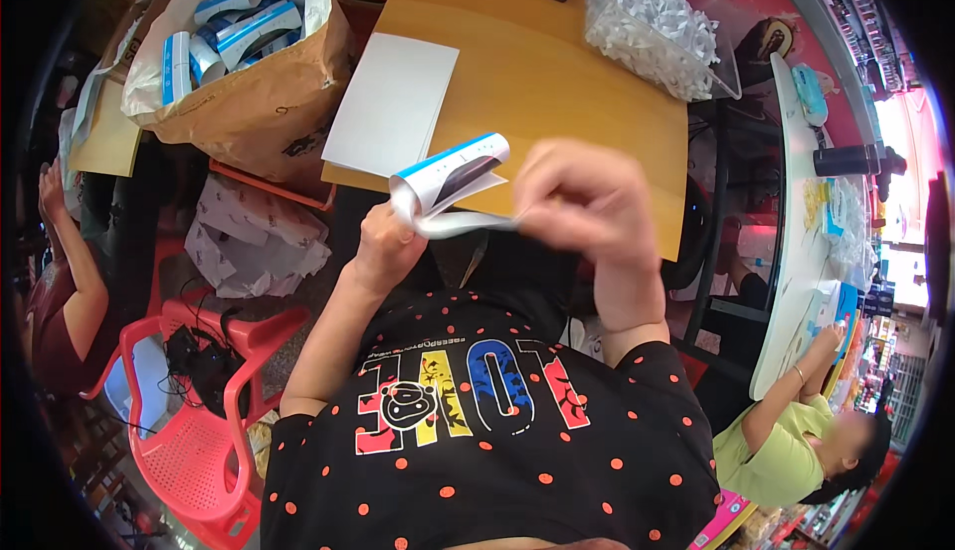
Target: The recorder is applying small black UV PROOF UMBRELLA labels to white instruction sheets.
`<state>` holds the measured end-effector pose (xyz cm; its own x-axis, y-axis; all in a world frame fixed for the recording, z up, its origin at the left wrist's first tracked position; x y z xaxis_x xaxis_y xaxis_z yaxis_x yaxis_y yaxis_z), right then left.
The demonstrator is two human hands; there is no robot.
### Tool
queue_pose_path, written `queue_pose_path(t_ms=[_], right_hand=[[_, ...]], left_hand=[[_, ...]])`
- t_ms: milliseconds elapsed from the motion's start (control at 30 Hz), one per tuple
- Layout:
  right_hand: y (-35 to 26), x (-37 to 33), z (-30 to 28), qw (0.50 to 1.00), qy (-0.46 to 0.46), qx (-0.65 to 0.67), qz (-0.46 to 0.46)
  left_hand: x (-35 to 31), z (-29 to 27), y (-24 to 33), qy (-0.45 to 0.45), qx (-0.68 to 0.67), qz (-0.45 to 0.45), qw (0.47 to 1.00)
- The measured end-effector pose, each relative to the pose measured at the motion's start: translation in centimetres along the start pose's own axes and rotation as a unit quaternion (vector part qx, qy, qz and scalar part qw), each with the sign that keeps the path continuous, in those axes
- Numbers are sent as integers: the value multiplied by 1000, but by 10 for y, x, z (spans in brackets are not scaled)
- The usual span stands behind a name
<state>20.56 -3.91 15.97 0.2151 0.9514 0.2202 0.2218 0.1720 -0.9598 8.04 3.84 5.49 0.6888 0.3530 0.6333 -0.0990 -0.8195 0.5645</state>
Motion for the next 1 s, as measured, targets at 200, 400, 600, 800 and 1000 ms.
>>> queue_pose_path(t_ms=[200, 400, 600, 800, 1000], right_hand=[[-10, 49, -212, 892, 416, 12, -179], [94, 123, -372, 746, 422, -512, 54], [42, 95, -204, 837, 381, -392, -33], [79, 19, -23, 977, 172, -127, 18], [103, -4, -1, 972, 223, -52, 44]], left_hand=[[-12, 6, -32, 67, -262, -218, 938], [-31, 5, -54, 133, -431, -368, 813], [-34, -1, -72, 195, -499, -421, 732], [-34, 5, -75, 206, -520, -415, 718], [-31, 4, -64, 199, -514, -400, 732]])
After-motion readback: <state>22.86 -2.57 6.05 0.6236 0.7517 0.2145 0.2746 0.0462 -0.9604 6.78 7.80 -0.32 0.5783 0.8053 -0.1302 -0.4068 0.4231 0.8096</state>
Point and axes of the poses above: each hand's wrist, its own x-axis towards the middle knuckle, its own z-axis out of the palm, y = z × x, the point moved 9 cm from there along x, towards the middle knuckle, and after that the axes turned 4 degrees about z, right-handed, at the moved point
